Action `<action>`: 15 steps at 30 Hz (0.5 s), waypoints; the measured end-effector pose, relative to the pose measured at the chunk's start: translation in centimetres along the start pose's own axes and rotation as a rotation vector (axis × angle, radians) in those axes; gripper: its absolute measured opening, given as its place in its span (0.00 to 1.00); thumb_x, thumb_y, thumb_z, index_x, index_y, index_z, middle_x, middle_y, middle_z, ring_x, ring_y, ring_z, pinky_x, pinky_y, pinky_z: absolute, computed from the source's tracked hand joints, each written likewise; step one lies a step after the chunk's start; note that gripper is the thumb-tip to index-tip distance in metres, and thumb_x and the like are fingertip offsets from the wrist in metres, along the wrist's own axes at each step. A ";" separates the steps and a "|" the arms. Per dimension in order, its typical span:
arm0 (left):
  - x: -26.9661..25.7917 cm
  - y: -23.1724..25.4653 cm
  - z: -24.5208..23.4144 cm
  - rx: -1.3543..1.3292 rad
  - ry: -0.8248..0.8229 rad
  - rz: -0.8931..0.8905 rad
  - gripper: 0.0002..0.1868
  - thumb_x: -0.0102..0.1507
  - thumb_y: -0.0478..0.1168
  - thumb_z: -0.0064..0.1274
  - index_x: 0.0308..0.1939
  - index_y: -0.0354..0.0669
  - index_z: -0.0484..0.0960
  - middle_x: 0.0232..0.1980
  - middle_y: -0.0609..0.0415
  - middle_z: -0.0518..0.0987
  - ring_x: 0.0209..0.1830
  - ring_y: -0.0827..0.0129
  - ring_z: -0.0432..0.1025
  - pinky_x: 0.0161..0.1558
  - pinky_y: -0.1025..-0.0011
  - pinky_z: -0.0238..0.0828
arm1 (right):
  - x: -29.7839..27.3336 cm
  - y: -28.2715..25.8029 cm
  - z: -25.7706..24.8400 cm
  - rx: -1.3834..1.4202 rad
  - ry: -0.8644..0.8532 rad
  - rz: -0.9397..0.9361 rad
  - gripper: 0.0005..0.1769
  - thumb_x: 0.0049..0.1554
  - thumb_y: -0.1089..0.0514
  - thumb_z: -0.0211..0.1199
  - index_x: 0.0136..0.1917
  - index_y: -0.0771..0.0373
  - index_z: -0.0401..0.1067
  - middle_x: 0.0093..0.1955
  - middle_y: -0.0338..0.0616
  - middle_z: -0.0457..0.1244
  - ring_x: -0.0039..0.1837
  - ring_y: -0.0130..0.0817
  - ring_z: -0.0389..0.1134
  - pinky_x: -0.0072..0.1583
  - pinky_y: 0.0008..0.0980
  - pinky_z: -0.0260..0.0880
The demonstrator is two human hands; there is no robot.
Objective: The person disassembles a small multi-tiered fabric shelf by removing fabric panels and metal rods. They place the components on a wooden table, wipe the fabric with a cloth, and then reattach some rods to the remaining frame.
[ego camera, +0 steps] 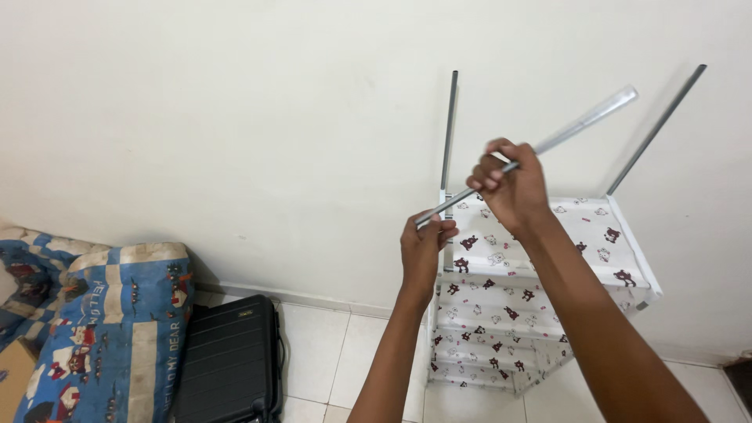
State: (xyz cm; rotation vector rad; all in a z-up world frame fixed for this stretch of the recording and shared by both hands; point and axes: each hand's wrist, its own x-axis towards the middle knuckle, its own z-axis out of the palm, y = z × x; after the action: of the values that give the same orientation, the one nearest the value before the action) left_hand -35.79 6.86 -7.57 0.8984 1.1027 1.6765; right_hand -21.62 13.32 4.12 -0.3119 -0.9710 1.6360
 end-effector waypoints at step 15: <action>-6.6 10.0 2.5 0.238 0.110 0.183 0.15 0.71 0.43 0.46 0.44 0.35 0.84 0.26 0.56 0.79 0.30 0.76 0.74 0.34 0.74 0.67 | -17.5 -9.1 -7.4 -0.406 0.728 -0.335 0.10 0.71 0.59 0.51 0.62 0.65 0.66 0.54 0.51 0.64 0.55 0.39 0.71 0.63 0.40 0.74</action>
State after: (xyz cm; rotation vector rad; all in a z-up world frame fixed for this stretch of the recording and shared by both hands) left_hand -34.38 -0.57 2.09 1.0965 1.3501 1.7852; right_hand -4.99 0.75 1.14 -0.8970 -0.7227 0.8927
